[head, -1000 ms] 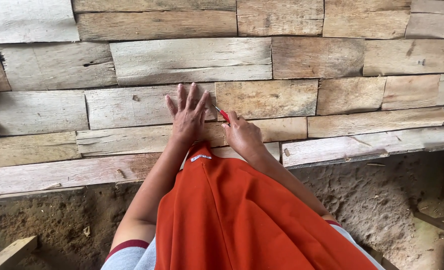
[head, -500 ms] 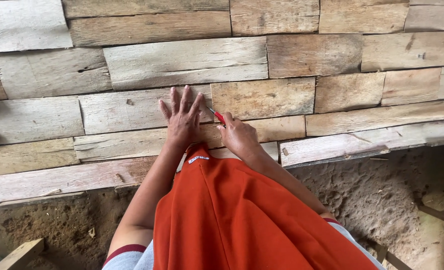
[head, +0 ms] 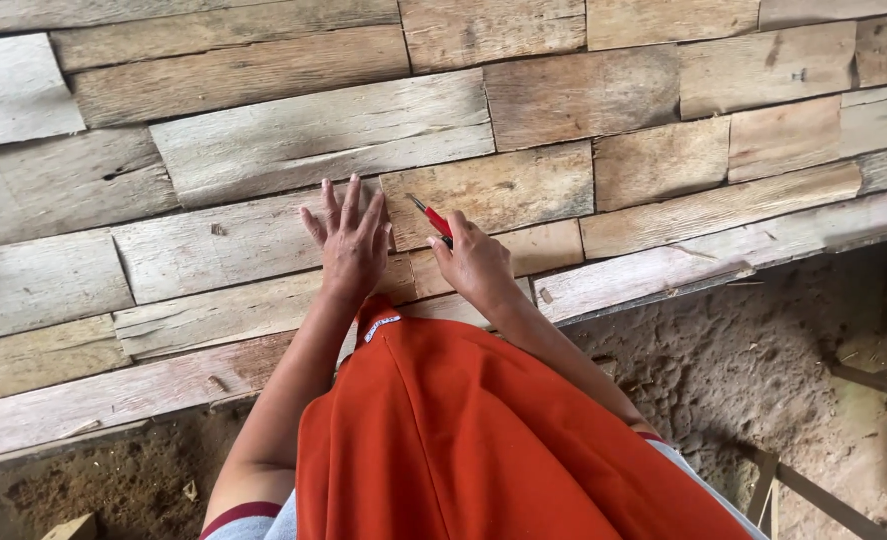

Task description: The person uses a red utility knife to scrape the surface of a wooden plank wall. They move the knife along the wood grain, removing loose material and debris from the planks.

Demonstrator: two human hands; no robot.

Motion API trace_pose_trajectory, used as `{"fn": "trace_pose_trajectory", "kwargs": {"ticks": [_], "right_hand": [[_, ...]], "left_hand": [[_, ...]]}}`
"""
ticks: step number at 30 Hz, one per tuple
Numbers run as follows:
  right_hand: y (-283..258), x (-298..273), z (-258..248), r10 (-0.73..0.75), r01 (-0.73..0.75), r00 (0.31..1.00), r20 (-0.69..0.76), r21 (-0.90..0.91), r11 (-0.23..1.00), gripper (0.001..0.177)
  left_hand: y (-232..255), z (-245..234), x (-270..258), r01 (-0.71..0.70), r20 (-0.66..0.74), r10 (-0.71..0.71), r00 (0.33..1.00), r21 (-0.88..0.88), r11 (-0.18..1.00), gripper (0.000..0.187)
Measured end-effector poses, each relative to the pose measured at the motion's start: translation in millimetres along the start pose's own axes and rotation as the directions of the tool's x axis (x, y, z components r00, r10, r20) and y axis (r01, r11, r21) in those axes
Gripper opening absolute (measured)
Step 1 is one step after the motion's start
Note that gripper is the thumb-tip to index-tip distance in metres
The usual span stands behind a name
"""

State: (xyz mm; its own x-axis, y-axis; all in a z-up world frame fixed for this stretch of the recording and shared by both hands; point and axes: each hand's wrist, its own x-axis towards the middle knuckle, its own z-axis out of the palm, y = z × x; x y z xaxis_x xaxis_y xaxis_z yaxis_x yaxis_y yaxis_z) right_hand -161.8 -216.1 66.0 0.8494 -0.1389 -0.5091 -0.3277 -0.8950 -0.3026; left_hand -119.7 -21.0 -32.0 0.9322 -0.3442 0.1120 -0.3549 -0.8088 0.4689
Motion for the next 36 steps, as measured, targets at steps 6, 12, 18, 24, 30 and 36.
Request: {"fn": "trace_pose_trajectory", "kwargs": {"ticks": [6,12,18,24,30,36], "right_hand": [[7.2,-0.4,-5.3,0.024,-0.024,1.0,0.019,0.018,1.0,0.037],[13.5,0.4,-3.8,0.032,-0.032,0.999,0.011,0.006,0.999,0.037],[17.9,-1.3,-4.8,0.03,-0.03,0.999,0.019,-0.012,0.999,0.038],[26.2,-6.6,-11.6,0.077,-0.077,0.997,-0.007,-0.078,0.994,0.036],[37.2,-12.7,-26.7,0.153,-0.154,0.988,-0.019,-0.082,0.985,0.035],[46.2,-3.7,-25.4,0.18,-0.181,0.983,-0.023,-0.099,0.978,0.036]], "left_hand": [[4.2,-3.9,1.9,0.026,0.013,-0.026,1.0,-0.026,0.999,0.05],[6.1,-5.9,2.6,0.024,0.009,-0.024,1.0,-0.001,1.0,0.053],[5.8,-6.0,3.7,0.033,0.039,-0.033,0.999,-0.022,0.999,0.062],[10.3,-12.0,3.9,0.056,0.089,-0.052,0.995,-0.041,0.998,0.064],[14.1,-17.6,5.6,0.081,0.139,-0.073,0.988,-0.05,0.995,0.067],[15.8,-21.2,7.2,0.112,0.162,-0.099,0.982,-0.071,0.991,0.062]]}}
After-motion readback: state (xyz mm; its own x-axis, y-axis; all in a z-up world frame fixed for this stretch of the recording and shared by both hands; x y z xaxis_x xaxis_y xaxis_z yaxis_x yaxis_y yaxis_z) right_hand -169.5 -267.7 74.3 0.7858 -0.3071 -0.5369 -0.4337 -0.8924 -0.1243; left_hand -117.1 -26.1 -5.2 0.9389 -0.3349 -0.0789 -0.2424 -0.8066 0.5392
